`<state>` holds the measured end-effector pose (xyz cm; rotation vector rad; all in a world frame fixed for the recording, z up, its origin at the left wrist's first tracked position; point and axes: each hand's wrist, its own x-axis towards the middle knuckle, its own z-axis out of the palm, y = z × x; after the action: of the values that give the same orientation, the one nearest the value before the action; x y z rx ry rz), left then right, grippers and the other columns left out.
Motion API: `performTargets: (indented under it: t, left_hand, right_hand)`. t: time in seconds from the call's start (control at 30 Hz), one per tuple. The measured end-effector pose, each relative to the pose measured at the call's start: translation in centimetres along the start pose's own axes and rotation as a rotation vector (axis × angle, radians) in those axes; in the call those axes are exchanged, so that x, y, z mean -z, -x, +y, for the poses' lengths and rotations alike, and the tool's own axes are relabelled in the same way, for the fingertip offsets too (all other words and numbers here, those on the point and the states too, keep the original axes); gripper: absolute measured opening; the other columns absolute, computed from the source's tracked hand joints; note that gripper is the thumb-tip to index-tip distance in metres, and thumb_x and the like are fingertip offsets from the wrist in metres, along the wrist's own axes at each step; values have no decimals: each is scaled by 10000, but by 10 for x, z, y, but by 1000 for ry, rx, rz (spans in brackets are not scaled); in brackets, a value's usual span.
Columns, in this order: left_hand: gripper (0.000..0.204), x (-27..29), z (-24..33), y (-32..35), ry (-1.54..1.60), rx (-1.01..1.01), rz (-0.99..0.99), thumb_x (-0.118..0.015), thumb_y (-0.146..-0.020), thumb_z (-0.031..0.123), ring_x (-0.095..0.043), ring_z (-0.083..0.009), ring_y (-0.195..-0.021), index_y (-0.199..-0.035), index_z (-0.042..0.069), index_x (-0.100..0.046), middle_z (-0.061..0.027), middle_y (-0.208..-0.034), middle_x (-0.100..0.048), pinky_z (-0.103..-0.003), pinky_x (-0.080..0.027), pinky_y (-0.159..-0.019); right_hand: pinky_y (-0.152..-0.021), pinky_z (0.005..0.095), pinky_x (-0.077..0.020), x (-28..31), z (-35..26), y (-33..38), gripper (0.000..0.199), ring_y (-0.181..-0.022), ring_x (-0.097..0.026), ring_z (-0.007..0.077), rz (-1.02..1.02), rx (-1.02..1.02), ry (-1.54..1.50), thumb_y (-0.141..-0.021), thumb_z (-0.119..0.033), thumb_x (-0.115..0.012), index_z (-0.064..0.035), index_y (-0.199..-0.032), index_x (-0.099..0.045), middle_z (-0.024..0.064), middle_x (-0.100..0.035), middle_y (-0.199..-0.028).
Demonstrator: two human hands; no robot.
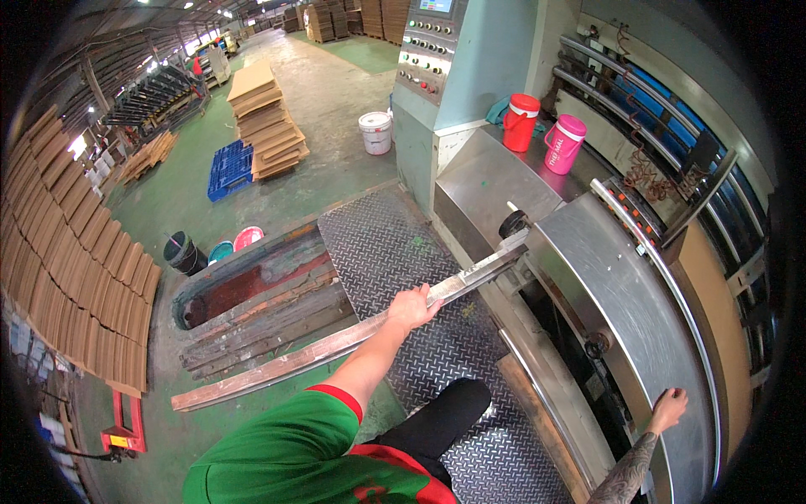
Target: The person feeds large flat cardboard sheets into a machine, one at a time, using both hands to align and push them through rollers. After processing, the person collects the sheets and stacks them on the floor. The person also adjusts a metal lever on the machine during the process.
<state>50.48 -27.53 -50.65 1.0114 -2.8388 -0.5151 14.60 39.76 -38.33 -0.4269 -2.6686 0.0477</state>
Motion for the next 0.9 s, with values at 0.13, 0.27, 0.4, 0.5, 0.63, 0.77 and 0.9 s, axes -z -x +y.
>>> performTargets:
  t: [0.13, 0.27, 0.4, 0.5, 0.63, 0.77, 0.9]
  left_hand:
    - [642, -1, 0, 0, -10, -8, 20, -529, -1034, 628, -749, -466, -957, -1224, 20, -606, -278, -1071, -750, -554, -602, -882]
    - [638, -3, -2, 0, -1, -29, 41, -534, -1034, 625, -750, -467, -952, -1212, 16, -606, -279, -1059, -754, -554, -603, -883]
    - [632, -4, -3, 0, -18, -23, 29, -539, -1034, 619, -750, -468, -949, -1201, 13, -608, -280, -1046, -757, -552, -604, -878]
    - [633, -3, -3, 0, -11, -29, 31, -535, -1036, 619, -750, -468, -943, -1195, 11, -608, -281, -1048, -755, -552, -606, -869]
    - [644, -2, -2, 1, 7, -40, 57, -523, -1039, 627, -749, -466, -939, -1191, 8, -612, -281, -1050, -751, -551, -605, -872]
    - [655, -2, -2, 1, -1, -37, 48, -516, -1038, 634, -748, -464, -944, -1195, 6, -616, -280, -1055, -751, -549, -603, -881]
    - [655, -2, -2, 0, -22, -20, 21, -520, -1037, 632, -750, -461, -954, -1206, 6, -617, -278, -1065, -753, -545, -602, -888]
  right_hand:
    - [-973, 600, -506, 3, 1, -1, 385, -1270, -608, 351, 0, 23, -51, -1039, -371, -542, -102, -1276, -682, 88, -657, -1344]
    - [-968, 602, -506, 2, 0, 0, 379, -1268, -609, 351, -3, 22, -39, -1041, -368, -540, -107, -1273, -685, 88, -657, -1346]
    - [-975, 628, -492, 0, 0, 1, 373, -1273, -606, 352, 137, -31, -15, -1040, -371, -537, -119, -1271, -686, 90, -657, -1344]
    - [-984, 644, -476, 0, 0, 0, 376, -1277, -603, 350, 8, -1, -5, -1040, -381, -534, -127, -1277, -679, 87, -654, -1345]
    - [-997, 637, -468, 1, 2, -2, 379, -1282, -599, 345, 0, 9, -35, -1041, -384, -529, -126, -1280, -671, 80, -649, -1351]
    - [-1012, 640, -460, -4, 3, -2, 378, -1298, -588, 343, -11, 0, -43, -1041, -384, -526, -128, -1279, -668, 77, -640, -1365]
    - [-1022, 646, -451, -8, 3, -2, 386, -1313, -577, 344, 148, -48, -50, -1042, -391, -521, -129, -1285, -667, 78, -633, -1371]
